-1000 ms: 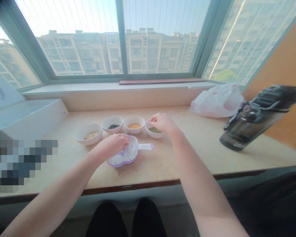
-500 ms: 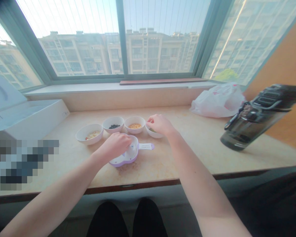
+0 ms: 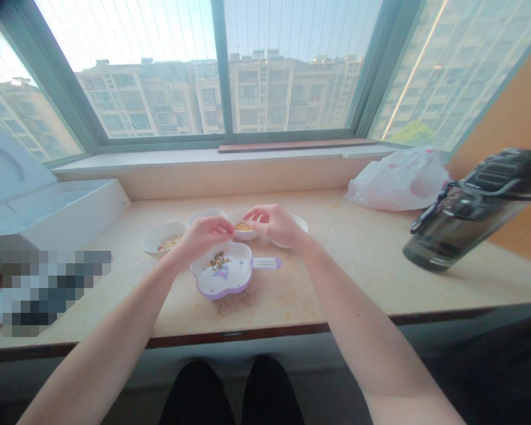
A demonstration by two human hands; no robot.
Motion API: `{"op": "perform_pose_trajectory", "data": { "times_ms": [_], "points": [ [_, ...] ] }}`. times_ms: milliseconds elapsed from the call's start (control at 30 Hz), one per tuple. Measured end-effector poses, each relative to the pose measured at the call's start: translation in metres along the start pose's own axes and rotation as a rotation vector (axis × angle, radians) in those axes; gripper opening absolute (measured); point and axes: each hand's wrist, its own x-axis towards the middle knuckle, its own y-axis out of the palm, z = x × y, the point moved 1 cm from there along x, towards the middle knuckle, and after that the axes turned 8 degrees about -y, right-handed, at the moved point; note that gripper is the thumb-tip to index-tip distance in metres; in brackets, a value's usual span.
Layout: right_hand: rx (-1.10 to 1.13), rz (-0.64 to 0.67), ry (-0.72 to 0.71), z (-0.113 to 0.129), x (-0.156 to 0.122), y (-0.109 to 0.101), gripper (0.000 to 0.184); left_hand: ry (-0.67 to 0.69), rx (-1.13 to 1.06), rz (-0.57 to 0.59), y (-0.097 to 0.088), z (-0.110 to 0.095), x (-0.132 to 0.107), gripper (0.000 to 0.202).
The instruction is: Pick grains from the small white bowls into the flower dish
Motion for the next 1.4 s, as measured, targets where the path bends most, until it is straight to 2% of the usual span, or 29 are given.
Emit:
{"op": "perform_pose_trajectory", "data": {
  "times_ms": [100, 233, 400, 567, 833, 967, 1100, 1267, 1400],
  "points": [
    [0.207, 0.044, -0.019, 0.011, -0.003, 0.012, 0.030, -0.061, -0.212, -0.007, -0.003, -0.004, 0.000, 0.017],
    [0.311, 0.028, -0.005, 0.018, -0.003, 0.022, 0.027, -0.140, -0.348, -0.006, -0.003, -0.011, -0.004, 0.023],
    [0.370, 0.010, 0.013, 0.013, -0.002, 0.025, 0.024, -0.151, -0.448, 0.051, 0.000, -0.008, -0.004, 0.029],
    [0.447, 0.017, 0.047, 0.012, -0.002, 0.023, 0.030, -0.188, -0.539, 0.089, 0.004, -0.001, 0.000, 0.036],
    [0.441, 0.004, -0.047, 0.012, -0.001, 0.021, 0.029, -0.232, -0.626, 0.071, 0.007, 0.000, 0.000, 0.041],
    [0.306, -0.018, -0.053, 0.009, -0.002, 0.021, 0.026, -0.167, -0.391, 0.066, 0.003, 0.002, 0.000, 0.032],
    [0.066, -0.123, -0.024, 0.007, -0.001, 0.011, 0.028, -0.092, 0.106, 0.077, 0.000, 0.004, -0.002, 0.013],
    [-0.243, -0.231, 0.049, -0.003, 0.003, -0.014, 0.027, -0.009, 0.611, 0.181, 0.005, 0.000, -0.009, 0.023],
    [-0.466, -0.182, 0.160, -0.017, 0.003, -0.029, 0.018, 0.039, 0.832, 0.267, 0.015, -0.002, -0.013, 0.025]
  ]
}}
